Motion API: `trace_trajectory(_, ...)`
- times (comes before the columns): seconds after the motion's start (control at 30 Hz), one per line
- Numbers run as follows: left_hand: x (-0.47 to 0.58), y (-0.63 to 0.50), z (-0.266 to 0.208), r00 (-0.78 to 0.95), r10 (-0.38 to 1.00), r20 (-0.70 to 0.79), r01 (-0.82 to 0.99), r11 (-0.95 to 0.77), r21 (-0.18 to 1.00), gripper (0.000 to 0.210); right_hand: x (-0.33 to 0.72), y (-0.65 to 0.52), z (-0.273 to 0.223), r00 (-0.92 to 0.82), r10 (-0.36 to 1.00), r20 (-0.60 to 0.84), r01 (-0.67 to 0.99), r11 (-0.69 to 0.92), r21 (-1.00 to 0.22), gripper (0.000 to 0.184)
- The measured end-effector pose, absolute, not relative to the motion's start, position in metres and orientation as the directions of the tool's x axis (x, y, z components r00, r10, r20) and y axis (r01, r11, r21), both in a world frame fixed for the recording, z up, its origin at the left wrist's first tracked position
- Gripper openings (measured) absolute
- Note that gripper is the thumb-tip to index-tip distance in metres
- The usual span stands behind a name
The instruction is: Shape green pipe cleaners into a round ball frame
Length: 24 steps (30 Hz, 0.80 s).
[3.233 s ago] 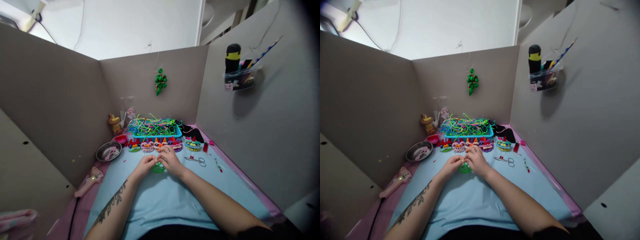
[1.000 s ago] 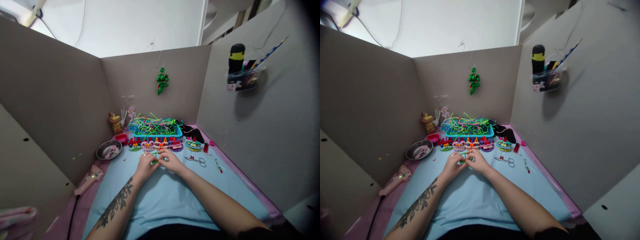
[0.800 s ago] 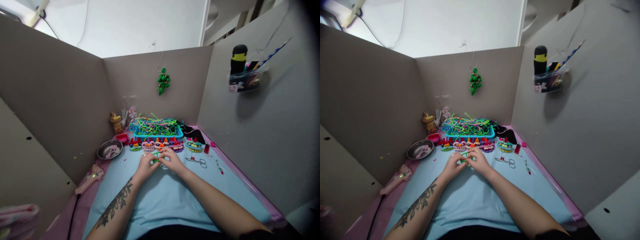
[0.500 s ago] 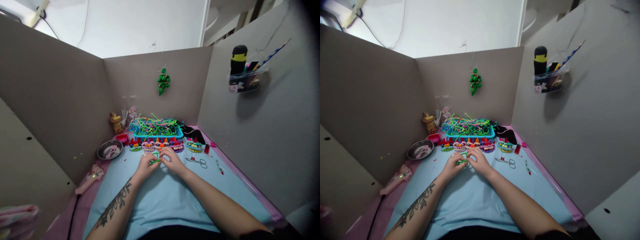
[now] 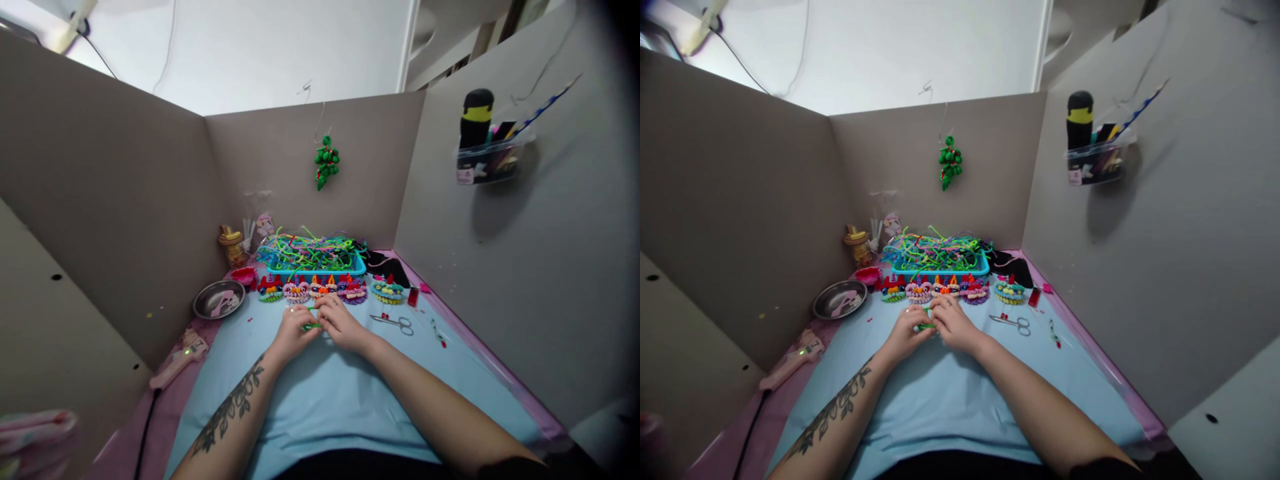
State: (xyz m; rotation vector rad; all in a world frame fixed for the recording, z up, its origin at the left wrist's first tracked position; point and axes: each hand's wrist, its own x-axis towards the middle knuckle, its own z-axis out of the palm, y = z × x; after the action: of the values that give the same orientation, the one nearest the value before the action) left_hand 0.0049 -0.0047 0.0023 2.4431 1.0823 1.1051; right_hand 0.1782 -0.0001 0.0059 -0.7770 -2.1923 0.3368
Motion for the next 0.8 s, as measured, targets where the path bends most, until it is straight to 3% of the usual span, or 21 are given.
trace_trajectory(0.3, 0.007, -0.0061, 0.0037, 0.407, 0.747, 0.525, 0.499, -0.664, 0.558, 0.01, 0.173, 0.0023, -0.0019, -0.474, 0.647, 0.597, 0.391, 0.762, -0.516, 0.014)
trace_trajectory(0.4, 0.0057, -0.004, 0.0032, 0.329, 0.832, 0.446, 0.448, -0.553, 0.702, 0.015, 0.175, 0.0064, -0.0014, -0.416, 0.683, 0.6, 0.375, 0.73, -0.572, 0.014)
trace_trajectory(0.57, 0.0013, 0.0008, 0.0011, 0.337, 0.928, 0.161, 0.208, -0.24, 0.948, 0.027, 0.1788, 0.0035, 0.0038, -0.335, 0.716, 0.613, 0.305, 0.698, -0.648, 0.012)
trace_trajectory(0.8, 0.0019, 0.0018, 0.0014, 0.343, 0.917, 0.202, 0.074, -0.241, 0.968, 0.033, 0.1773, -0.001, 0.0042, -0.304, 0.711, 0.634, 0.347, 0.703, -0.621, 0.01)
